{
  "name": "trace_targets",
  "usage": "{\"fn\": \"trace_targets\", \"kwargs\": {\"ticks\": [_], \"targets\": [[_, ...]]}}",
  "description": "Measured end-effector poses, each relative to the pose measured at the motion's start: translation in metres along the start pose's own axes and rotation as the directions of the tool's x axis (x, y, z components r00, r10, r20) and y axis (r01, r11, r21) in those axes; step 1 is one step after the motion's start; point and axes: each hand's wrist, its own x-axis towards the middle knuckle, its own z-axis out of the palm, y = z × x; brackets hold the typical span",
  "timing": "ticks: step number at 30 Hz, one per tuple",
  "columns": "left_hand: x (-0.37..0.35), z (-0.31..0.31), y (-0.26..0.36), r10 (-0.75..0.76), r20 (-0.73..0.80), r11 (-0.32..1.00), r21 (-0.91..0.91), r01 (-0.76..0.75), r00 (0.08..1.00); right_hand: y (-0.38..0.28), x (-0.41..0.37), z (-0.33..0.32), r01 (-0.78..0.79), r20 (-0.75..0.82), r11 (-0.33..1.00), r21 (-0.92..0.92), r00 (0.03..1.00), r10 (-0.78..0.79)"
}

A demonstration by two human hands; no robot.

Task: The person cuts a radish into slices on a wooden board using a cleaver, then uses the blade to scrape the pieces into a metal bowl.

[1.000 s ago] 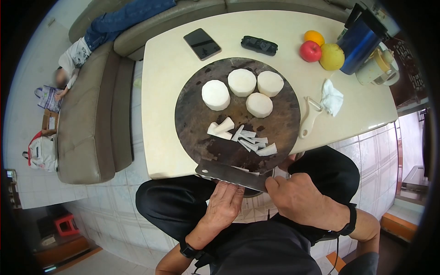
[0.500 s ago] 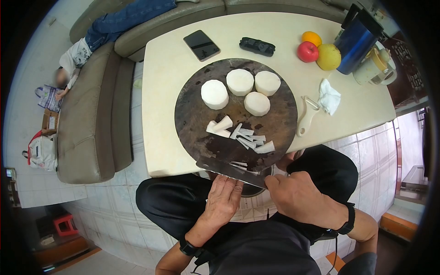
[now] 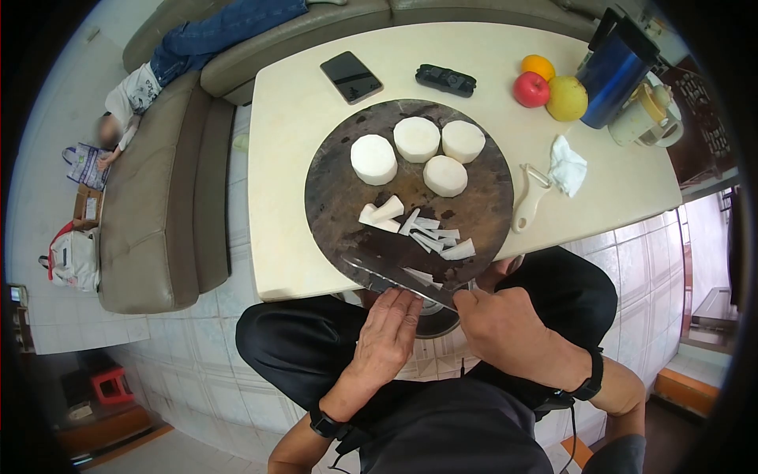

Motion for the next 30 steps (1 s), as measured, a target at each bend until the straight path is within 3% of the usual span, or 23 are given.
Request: {"fn": "trace_targets", "kwargs": {"ticks": [10,17,22,30], "targets": [[-0.007,0.003,-0.003,-0.002,0.013,1.000,-0.020,0.002,1.000,-0.005,-0.004,-0.018,0.054,0.131,0.998,-0.019,0.990,-0.051],[-0.006,0.002,-0.003,-0.010,0.033,1.000,-0.022,0.010,0.999,-0.004,0.004,-0.003,0.044,0.097,0.998,-0.052,0.995,-0.039],[-0.005,0.004,-0.002,0.003,0.005,1.000,0.007,-0.003,1.000,0.003,-0.003,-0.002,-0.011,0.001,0.996,0.085,1.000,0.011],[-0.010,0.007,-0.005,0.000,-0.021,1.000,-0.024,0.000,1.000,0.005,-0.003,-0.020,0.014,0.095,0.998,0.066,0.995,-0.020]]}}
